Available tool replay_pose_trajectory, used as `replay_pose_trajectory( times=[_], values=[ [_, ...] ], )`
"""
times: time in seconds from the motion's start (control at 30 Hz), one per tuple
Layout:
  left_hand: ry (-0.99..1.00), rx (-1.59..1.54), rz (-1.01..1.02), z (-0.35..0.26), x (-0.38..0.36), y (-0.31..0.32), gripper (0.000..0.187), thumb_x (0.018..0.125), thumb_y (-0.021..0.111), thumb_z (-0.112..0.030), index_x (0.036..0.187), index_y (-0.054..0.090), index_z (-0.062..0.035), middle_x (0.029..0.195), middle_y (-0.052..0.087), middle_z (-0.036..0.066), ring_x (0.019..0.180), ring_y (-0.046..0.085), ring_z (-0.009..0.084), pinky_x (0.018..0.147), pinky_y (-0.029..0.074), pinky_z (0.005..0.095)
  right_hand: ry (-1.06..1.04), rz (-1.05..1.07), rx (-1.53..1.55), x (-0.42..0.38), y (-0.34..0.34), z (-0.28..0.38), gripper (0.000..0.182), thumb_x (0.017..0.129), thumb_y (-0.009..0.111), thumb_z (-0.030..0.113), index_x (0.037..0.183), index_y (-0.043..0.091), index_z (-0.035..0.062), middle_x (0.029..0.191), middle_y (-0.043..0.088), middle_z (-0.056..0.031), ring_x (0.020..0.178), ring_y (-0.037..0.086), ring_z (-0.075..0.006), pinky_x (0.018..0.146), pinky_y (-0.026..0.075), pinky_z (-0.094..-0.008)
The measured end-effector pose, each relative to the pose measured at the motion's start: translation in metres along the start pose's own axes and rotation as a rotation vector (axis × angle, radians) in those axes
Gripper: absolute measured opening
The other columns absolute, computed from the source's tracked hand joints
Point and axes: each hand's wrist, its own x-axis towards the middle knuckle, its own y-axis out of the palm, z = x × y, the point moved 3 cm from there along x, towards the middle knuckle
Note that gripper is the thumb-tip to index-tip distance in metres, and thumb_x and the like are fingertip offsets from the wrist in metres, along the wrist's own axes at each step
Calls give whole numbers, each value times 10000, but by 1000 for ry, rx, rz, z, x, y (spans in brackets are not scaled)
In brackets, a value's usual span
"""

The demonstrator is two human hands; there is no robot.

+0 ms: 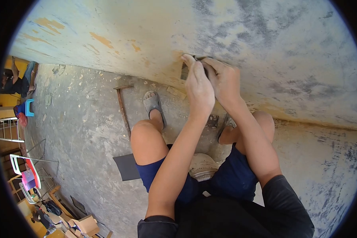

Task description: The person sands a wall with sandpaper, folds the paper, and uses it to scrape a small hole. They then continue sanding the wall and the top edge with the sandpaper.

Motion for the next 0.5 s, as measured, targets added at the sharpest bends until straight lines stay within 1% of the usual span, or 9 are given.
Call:
replay_pose_trajectory(
  times=[0.07, 0.1, 0.17, 0.23, 0.3, 0.37, 0.4, 0.47, 0.5],
  values=[
    [-17, -43, -26, 1, 1, 1, 656, 1146, 278, -333, 1613, 199, 121, 1711, 154, 303, 1614, 138, 378, 1312, 132, 381, -26, 53, 3, 1, 2, -1, 118, 906, 718, 90, 995, 783, 47, 838, 732, -194, 717, 706, -385, 650, 548, -438],
    [7, -4, -19, 3, 0, 2, 655, 1146, 279, -330, 1612, 198, 124, 1711, 151, 305, 1615, 134, 379, 1312, 132, 382, -22, 52, 0, -2, -1, -2, 118, 906, 718, 90, 995, 783, 47, 838, 732, -194, 717, 706, -385, 650, 548, -438],
    [35, 35, -16, 6, -3, 3, 654, 1145, 279, -326, 1610, 197, 127, 1710, 148, 308, 1615, 130, 380, 1312, 133, 384, 47, 58, -49, -9, -9, -5, 129, 907, 712, 83, 1007, 787, 50, 851, 735, -194, 716, 706, -385, 651, 549, -433],
    [86, 40, 63, 5, -11, 12, 651, 1145, 282, -317, 1607, 199, 134, 1711, 134, 312, 1616, 123, 383, 1314, 134, 389, 66, 41, -28, -14, -18, -7, 133, 907, 710, 81, 1011, 788, 52, 854, 736, -194, 714, 707, -384, 650, 549, -431],
    [91, 17, 66, 4, -18, 18, 651, 1145, 284, -314, 1606, 198, 137, 1712, 128, 314, 1616, 118, 384, 1314, 131, 387, 86, 28, -6, -15, -22, -5, 138, 908, 708, 80, 1016, 790, 54, 857, 737, -194, 712, 708, -382, 650, 549, -429],
    [80, 25, 92, 6, -16, 16, 653, 1147, 285, -315, 1608, 188, 138, 1713, 118, 316, 1619, 107, 379, 1316, 123, 383, 156, 52, -24, -13, -24, -1, 138, 907, 707, 79, 1015, 789, 53, 863, 738, -194, 719, 712, -378, 653, 550, -426],
    [80, 26, 89, 2, -13, 12, 653, 1147, 285, -315, 1608, 188, 138, 1713, 118, 316, 1619, 107, 379, 1316, 123, 383, 155, 53, -22, -11, -20, -1, 138, 907, 707, 79, 1015, 789, 53, 863, 738, -194, 719, 712, -378, 653, 550, -426],
    [47, 25, 40, -5, -6, 2, 656, 1148, 283, -318, 1610, 179, 134, 1716, 118, 310, 1622, 104, 368, 1318, 124, 385, 62, 15, 34, -5, -6, 3, 136, 906, 711, 84, 1014, 788, 54, 873, 739, -197, 730, 715, -377, 659, 550, -427],
    [52, 46, -2, -5, -2, -3, 650, 1145, 288, -314, 1604, 203, 138, 1713, 138, 308, 1623, 112, 360, 1319, 122, 385, 65, 15, 35, -2, 1, 3, 136, 906, 711, 84, 1014, 788, 54, 873, 739, -197, 730, 715, -377, 659, 550, -427]
  ],
)
